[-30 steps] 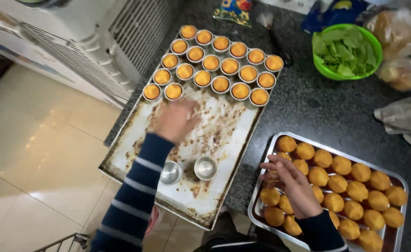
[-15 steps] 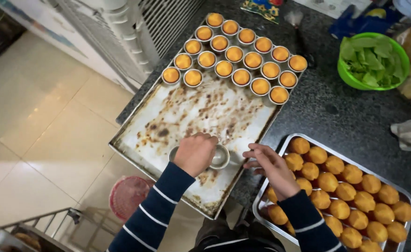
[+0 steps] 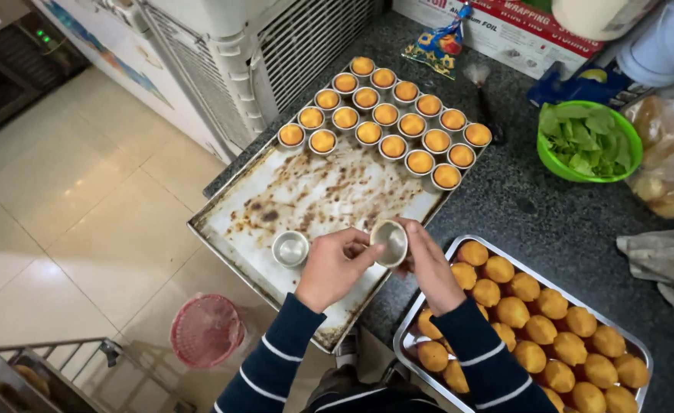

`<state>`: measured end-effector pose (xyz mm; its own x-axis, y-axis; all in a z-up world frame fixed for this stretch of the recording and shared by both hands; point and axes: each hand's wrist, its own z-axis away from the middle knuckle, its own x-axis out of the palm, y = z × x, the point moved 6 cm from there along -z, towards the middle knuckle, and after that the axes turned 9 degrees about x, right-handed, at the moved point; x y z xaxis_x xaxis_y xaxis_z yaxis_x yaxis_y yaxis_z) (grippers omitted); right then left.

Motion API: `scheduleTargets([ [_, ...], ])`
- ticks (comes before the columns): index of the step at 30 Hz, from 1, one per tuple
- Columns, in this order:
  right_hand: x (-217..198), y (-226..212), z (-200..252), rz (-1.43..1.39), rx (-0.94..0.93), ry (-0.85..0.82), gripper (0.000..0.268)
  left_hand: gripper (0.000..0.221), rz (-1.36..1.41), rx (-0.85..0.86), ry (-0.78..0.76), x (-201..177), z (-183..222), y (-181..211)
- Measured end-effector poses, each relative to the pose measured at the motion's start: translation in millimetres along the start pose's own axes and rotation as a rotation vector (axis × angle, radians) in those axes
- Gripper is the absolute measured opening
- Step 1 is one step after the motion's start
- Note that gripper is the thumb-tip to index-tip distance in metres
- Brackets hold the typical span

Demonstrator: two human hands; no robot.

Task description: Removing baked cupcakes from individual metal molds and arranging them onto a metal tray.

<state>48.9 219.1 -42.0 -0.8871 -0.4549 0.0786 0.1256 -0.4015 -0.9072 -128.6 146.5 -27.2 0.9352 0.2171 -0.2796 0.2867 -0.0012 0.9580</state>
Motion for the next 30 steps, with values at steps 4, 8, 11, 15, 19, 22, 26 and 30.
scheduleTargets([
  [4, 7.5, -13.7, 11.5, 0.055, 0.006, 0.035, 0.057, 0.029, -0.072, 0.120, -0.003, -4.9, 10.0, 25.6],
  [8, 23.4, -17.2, 19.7, 0.272, 0.078, -0.005, 0.067, 0.018, -0.286, 0.207, -0.032, -18.3, 26.5, 47.5],
  [11, 27.7, 5.9, 5.8, 0.294, 0.153, -0.091, 0.068, 0.013, -0.440, 0.396, 0.021, -32.2, 41.5, 60.1],
  [15, 39.9, 55.3, -23.1, 0.206, 0.287, -0.301, 0.073, 0.011, -0.595, 0.623, 0.133, -56.6, 72.0, 82.0],
  [19, 86.4, 59.4, -10.3, 0.217, 0.352, -0.493, 0.074, 0.012, -0.647, 0.640, 0.211, -82.4, 99.0, 73.9],
  [22, 113.0, 54.7, 6.5, 0.140, 0.471, -0.488, 0.066, 0.016, -0.763, 0.514, 0.352, -127.6, 128.8, 34.9],
  [26, 112.5, 59.0, -6.4, 0.079, 0.449, -0.471, 0.065, 0.024, -0.706, 0.112, 0.674, -221.2, 193.4, -17.0],
  [30, 87.8, 35.5, -12.2, -0.051, 0.294, -0.401, 0.078, 0.051, -0.936, 0.019, 0.948, -277.3, 264.3, -58.4],
])
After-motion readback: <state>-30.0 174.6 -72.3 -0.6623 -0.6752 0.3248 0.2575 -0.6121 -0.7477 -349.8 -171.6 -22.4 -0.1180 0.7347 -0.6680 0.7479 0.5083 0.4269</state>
